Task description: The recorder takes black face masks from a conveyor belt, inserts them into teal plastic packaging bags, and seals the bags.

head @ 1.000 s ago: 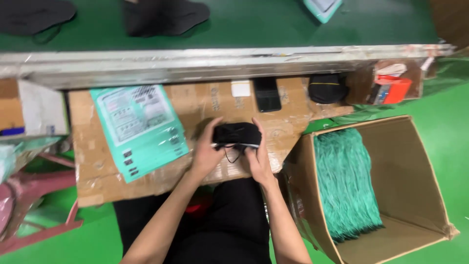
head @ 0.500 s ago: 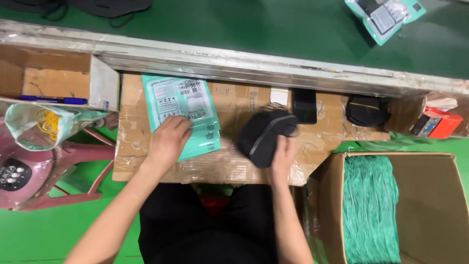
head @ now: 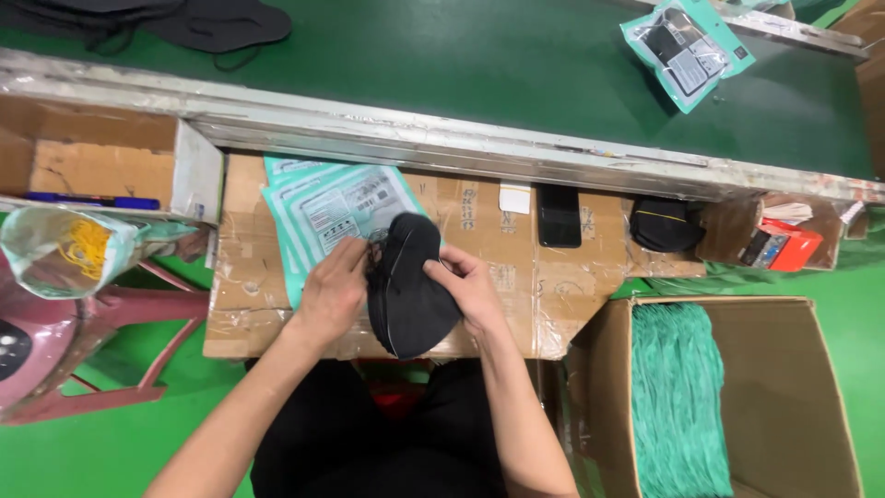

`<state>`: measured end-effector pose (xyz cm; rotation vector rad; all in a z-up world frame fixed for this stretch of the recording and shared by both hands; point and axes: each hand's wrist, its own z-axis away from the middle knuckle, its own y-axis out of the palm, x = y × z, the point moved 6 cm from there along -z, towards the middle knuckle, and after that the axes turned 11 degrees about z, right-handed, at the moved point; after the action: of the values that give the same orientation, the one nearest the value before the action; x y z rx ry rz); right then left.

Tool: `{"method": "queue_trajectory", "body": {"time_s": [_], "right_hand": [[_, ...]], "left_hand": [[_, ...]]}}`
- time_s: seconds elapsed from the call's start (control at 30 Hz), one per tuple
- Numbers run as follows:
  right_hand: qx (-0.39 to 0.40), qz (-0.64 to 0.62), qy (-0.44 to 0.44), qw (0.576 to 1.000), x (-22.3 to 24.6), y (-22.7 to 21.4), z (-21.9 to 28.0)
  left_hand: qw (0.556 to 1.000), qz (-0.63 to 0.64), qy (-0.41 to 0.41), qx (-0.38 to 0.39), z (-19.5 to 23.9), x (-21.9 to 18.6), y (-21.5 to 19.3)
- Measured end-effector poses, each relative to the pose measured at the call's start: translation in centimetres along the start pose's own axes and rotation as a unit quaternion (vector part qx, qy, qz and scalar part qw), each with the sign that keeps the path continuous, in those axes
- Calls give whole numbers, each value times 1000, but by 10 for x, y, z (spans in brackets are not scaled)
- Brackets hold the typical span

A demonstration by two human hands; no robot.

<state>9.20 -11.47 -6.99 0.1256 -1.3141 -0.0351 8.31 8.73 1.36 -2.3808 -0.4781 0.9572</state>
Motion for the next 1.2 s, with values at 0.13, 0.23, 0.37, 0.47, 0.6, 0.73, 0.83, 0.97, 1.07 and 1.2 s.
{"method": "queue_trajectory", "body": {"time_s": [0.13,0.23,0.37,0.47,0.6,0.73,0.83,0.97,1.07,1.2], "right_hand": [[-68,390,-138,908,44,6,30],[-224,437,-157,857,59,2,43],[-227,288,-235,900,53,-24,47],[-234,206,-206,928,39,-46,46],[-227,188,-105,950,32,-35,42],[-306,108,-147,934,36,-38,55],[-67,-291,50,953,-16,-21,59],[4,-234,16,972,-50,-28,55],[-102,-222,27,969,-41,-35,55],[-181,-295,-26,938,-37,-52,53]], "left_hand": [[997,34,17,-62,-32,-36,-22],[993,8,84,-82,-32,-65,-10],[992,101,52,62,-15,-75,25],[980,153,-7,-129,-16,-69,6],[850,386,-314,-173,29,-21,55],[783,450,-392,-176,36,-24,91],[822,378,-361,-226,30,-19,67],[789,443,-377,-196,43,-7,93],[697,540,-452,-133,62,-16,134],[759,527,-380,32,40,-62,143]]}}
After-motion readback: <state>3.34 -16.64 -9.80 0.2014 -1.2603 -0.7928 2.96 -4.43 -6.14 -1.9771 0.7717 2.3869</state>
